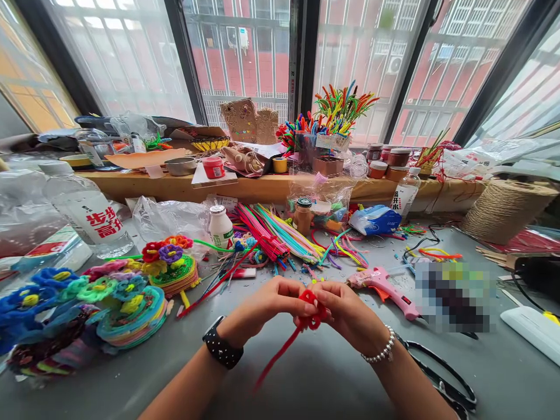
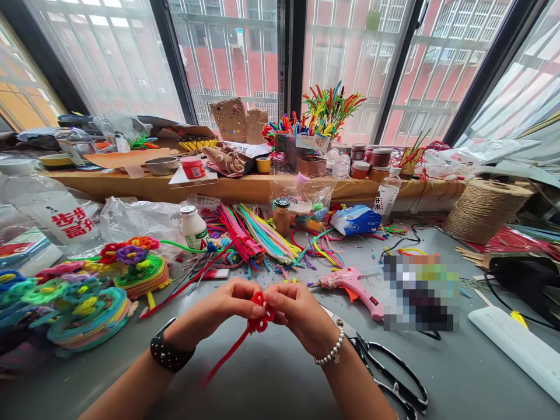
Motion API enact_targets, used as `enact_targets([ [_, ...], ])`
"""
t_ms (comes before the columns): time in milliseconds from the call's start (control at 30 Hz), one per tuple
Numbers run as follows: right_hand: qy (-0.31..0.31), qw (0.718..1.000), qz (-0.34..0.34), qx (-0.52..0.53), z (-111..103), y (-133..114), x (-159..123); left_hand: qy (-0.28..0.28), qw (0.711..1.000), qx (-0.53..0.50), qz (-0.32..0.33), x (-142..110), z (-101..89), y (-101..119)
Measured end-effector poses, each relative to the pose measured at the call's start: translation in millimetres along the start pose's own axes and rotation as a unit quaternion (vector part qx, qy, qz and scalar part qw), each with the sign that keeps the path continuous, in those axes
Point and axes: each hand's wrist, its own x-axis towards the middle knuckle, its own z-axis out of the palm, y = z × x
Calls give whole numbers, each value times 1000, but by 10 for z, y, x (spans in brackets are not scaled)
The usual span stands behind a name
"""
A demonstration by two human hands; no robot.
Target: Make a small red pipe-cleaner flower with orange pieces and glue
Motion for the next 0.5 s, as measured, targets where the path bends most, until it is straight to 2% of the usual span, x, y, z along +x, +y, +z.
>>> enact_targets([
  [133, 40, 996, 1, 73, 29, 29, 24, 47, 999, 15, 13, 33, -16, -15],
  [333, 79, 981, -28, 172, 91, 129, 99, 69, 995, 48, 45, 80, -34, -49],
  [433, 122, 971, -25, 203, 50, 143, 133, 74, 994, 65, 47, 87, -56, -44],
  [467, 140, 967, -27, 210, 23, 135, 141, 105, 989, 89, 57, 81, -64, -32],
  [500, 159, 963, -33, 214, -7, 123, 147, 160, 976, 125, 81, 69, -69, -16],
])
